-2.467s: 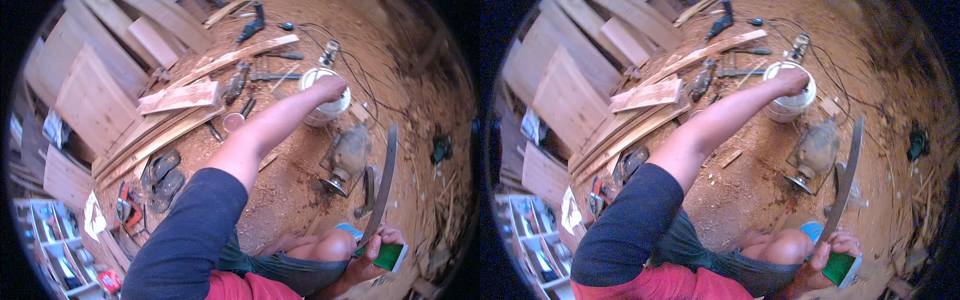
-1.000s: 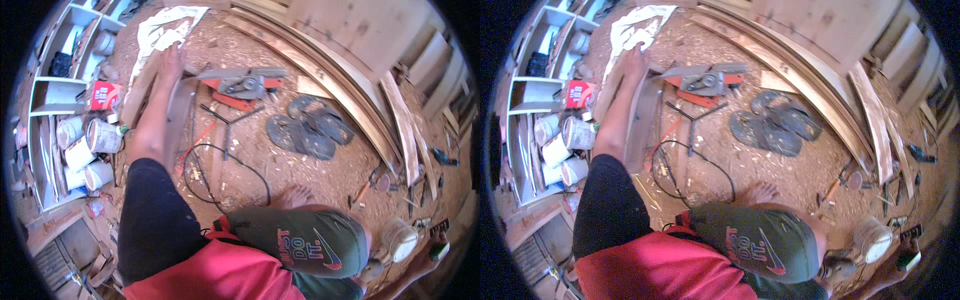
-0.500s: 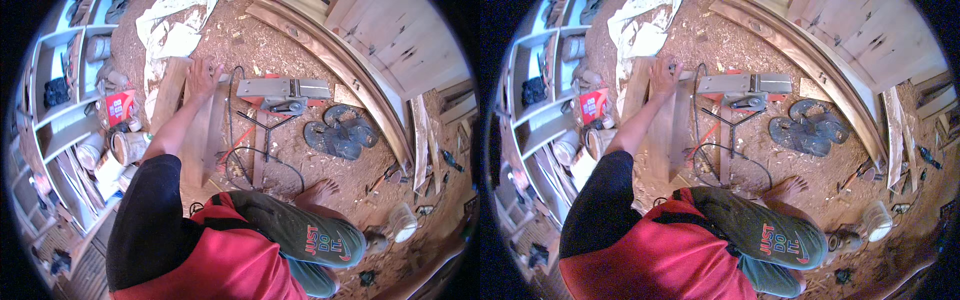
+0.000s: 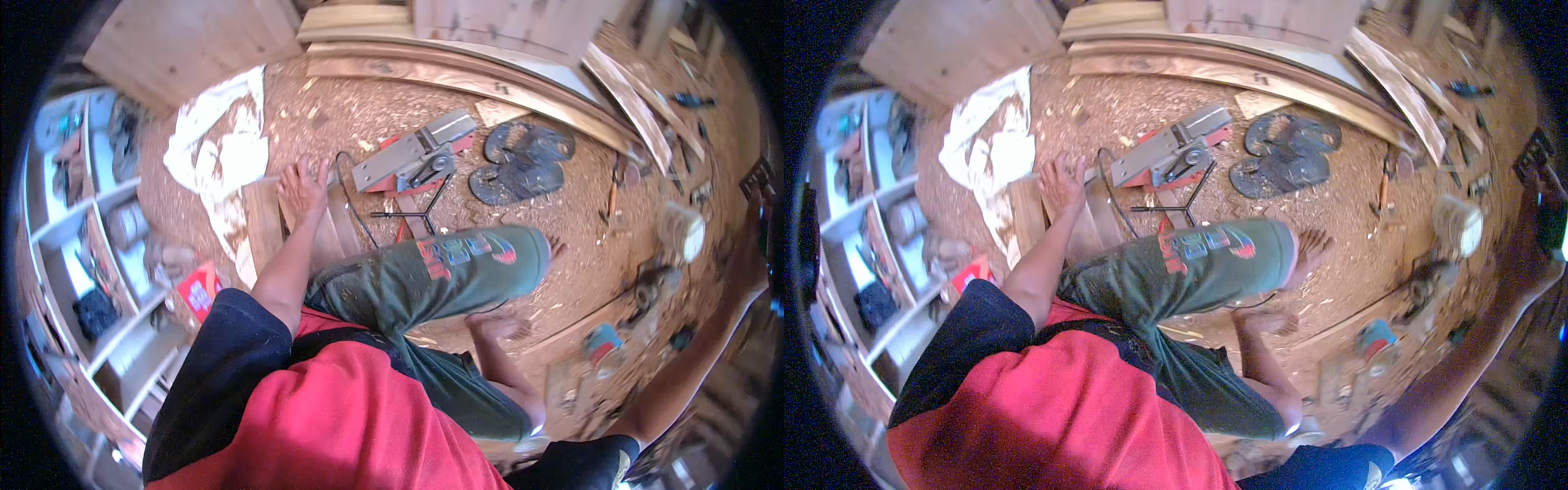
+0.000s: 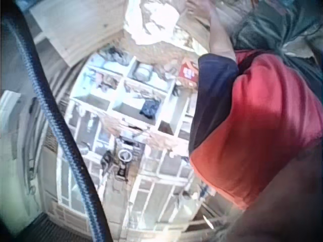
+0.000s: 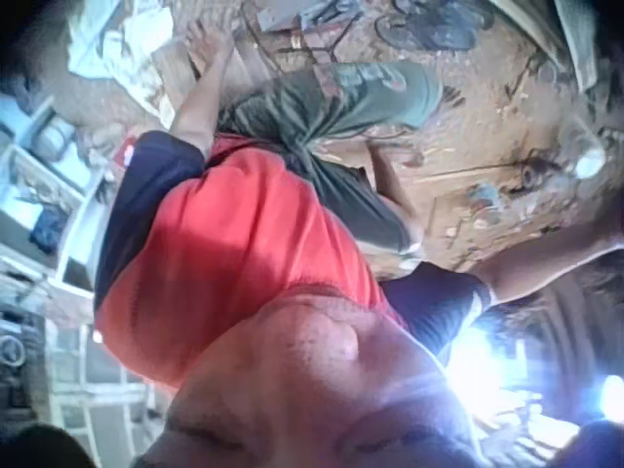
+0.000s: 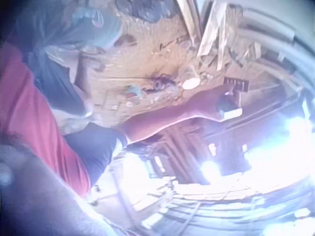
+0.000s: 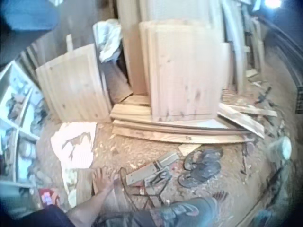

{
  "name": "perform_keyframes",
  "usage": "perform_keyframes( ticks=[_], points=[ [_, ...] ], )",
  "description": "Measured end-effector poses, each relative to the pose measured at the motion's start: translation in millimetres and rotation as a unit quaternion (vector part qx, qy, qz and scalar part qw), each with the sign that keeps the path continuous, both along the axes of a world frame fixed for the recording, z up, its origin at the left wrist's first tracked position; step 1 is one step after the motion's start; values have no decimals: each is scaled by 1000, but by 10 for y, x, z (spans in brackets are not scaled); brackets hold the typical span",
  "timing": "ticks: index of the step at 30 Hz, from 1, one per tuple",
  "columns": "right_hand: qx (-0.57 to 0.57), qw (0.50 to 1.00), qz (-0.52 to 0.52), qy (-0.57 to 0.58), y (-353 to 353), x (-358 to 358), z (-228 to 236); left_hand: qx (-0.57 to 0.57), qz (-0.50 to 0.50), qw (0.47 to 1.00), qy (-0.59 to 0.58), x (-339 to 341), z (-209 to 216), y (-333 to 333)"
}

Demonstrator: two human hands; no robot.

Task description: The person cleans and aligns a power planer by hand and with a ruler, turning the tool over and using the ruler to check the flatness of the base.

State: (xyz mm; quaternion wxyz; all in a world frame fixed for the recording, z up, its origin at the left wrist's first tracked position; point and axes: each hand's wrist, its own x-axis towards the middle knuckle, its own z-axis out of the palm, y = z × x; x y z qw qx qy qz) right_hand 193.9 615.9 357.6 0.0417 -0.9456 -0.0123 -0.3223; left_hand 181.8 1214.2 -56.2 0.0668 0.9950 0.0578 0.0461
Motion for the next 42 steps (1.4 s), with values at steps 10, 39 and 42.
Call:
perform_keyframes(
  ticks=[10, 39, 42],
  points=[
    [123, 934, -332, 46, 1361, -3056, -31, -278, -81, 951, -107, 90, 289, -377],
    [342, 922, -128, -131, 3309, -2784, -99, -341, -293, 814, 368, 38, 621, 955],
    [349, 914, -125, -163, 3171, -2918, -201, -243, -330, 834, 368, -6, 480, 1010]
  ],
)
